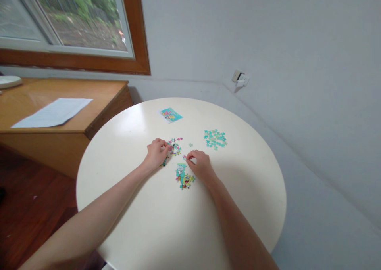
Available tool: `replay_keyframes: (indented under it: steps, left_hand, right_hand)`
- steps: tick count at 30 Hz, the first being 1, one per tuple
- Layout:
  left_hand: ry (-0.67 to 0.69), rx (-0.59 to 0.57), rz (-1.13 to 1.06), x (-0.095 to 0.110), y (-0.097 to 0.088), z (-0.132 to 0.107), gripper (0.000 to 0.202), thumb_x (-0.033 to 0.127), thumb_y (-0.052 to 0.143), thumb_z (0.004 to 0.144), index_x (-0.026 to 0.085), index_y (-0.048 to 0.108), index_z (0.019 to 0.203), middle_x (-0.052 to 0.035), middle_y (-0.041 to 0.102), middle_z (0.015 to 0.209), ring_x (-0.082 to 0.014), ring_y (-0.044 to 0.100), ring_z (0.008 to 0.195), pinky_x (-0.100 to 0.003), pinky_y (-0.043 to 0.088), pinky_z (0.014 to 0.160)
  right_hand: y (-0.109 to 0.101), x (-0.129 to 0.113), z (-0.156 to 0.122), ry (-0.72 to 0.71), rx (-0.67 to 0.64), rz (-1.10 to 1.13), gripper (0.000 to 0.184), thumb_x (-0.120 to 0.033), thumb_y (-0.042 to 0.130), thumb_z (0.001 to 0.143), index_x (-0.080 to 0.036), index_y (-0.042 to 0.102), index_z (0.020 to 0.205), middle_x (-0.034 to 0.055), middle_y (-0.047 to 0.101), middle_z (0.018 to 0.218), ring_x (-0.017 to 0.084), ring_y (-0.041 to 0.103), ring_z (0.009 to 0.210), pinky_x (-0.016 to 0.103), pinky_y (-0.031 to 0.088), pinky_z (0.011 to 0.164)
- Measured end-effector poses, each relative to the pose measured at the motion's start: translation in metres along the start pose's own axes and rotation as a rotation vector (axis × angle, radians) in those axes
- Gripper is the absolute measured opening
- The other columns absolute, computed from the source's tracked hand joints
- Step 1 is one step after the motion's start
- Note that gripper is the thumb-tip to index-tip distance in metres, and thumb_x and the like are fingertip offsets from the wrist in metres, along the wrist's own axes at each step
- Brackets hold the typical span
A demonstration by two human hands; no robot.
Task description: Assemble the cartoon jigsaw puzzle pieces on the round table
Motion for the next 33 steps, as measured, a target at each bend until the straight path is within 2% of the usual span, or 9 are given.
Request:
replay_keyframes:
  steps: [10,22,33]
  left_hand:
    - [0.015,0.008,-0.001,0.000,0.000,0.000,0.018,0.024,0.047,0.084,0.017,0.060,0.074,-0.0062,0.058,0.091,-0.0222,0.052,0.097,-0.039,0.035,0.085]
    - [0.012,-0.014,0.016,0.002,0.002,0.000,0.019,0.023,0.046,0.083,0.018,0.063,0.074,-0.0067,0.059,0.091,-0.0224,0.053,0.096,-0.038,0.036,0.084]
    - [0.038,-0.117,0.068,0.004,0.007,0.000,0.023,0.024,0.044,0.083,0.018,0.063,0.071,-0.0059,0.062,0.087,-0.0210,0.053,0.095,-0.038,0.034,0.086]
  right_hand:
    - [-0.003,-0.007,0.000,-0.064,0.036,0.081,0.010,-0.012,0.053,0.072,-0.021,0.056,0.068,0.0014,0.063,0.071,0.015,0.058,0.070,0.028,0.045,0.069]
    - [-0.001,-0.005,0.001,-0.065,0.060,0.086,0.009,-0.011,0.054,0.071,-0.020,0.057,0.071,0.0019,0.063,0.071,0.016,0.057,0.067,0.029,0.046,0.067]
    - [0.004,-0.015,0.000,-0.096,0.019,0.093,0.011,-0.010,0.054,0.072,-0.019,0.059,0.072,0.0014,0.062,0.070,0.014,0.057,0.066,0.027,0.046,0.067]
Point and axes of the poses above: each hand's wrist, its own z-axis towards the middle knuckle, its own y-axis out of the palm, x = y × z, the point moved 6 cm from there along z, towards the middle knuckle
